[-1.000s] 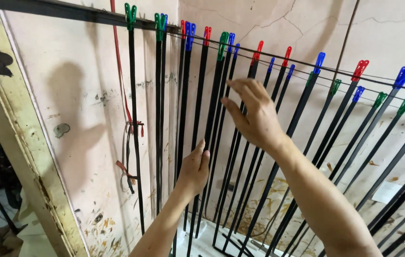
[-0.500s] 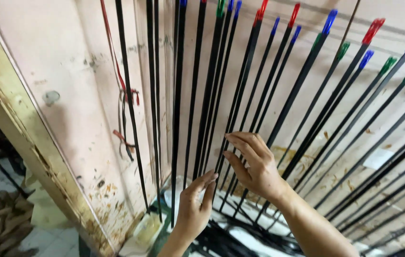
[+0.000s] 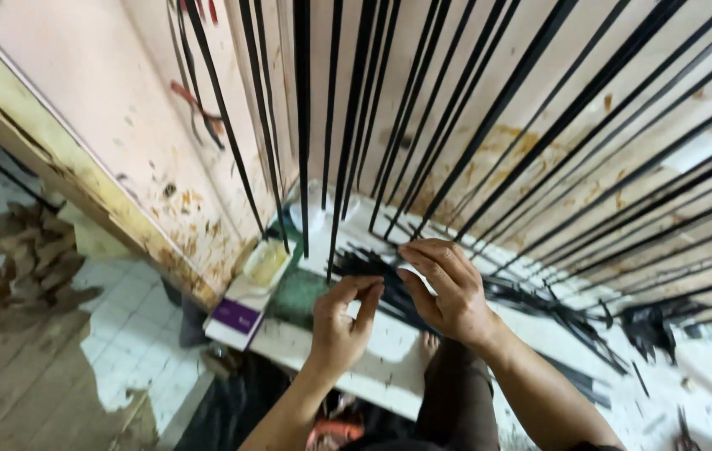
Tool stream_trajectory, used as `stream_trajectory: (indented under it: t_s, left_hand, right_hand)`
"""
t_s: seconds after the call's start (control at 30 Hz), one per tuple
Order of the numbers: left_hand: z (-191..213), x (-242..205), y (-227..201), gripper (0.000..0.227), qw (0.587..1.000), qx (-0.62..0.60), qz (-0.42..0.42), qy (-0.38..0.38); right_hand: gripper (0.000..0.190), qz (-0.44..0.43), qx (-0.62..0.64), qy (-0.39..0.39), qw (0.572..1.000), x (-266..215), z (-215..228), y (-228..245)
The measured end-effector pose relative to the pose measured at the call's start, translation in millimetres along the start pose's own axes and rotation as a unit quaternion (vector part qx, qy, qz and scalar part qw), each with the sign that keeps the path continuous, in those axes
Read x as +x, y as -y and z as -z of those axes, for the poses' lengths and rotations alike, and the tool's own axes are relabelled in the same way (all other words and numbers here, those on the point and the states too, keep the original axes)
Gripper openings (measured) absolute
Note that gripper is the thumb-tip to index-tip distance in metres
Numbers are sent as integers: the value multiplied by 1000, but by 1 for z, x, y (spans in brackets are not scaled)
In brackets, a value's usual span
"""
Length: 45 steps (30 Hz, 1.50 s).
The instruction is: Processing leather strips by punching the ends, hanging them on a rack with clips, and cutting them to size.
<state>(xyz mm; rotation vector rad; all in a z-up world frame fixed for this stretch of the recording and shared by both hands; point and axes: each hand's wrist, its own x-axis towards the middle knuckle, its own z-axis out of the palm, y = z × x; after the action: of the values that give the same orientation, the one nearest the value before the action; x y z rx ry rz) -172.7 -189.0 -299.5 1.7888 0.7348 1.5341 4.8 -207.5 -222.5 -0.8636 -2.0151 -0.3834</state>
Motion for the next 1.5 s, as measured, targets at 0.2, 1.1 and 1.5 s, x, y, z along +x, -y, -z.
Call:
stream_trajectory:
  t_s: [0.2, 1.1, 1.5]
  left_hand:
    - [7, -33, -11, 3, 997, 18, 68, -22]
    - [19, -112, 3, 16, 980, 39, 190, 37]
    - [-10, -170, 90, 14, 986, 91, 129, 61]
  right_hand:
    - [11, -56, 49, -66, 995, -40, -15, 26]
    - [9, -108, 39, 10, 993, -150, -64, 63]
    - [20, -96, 3, 107, 990, -230, -96, 35]
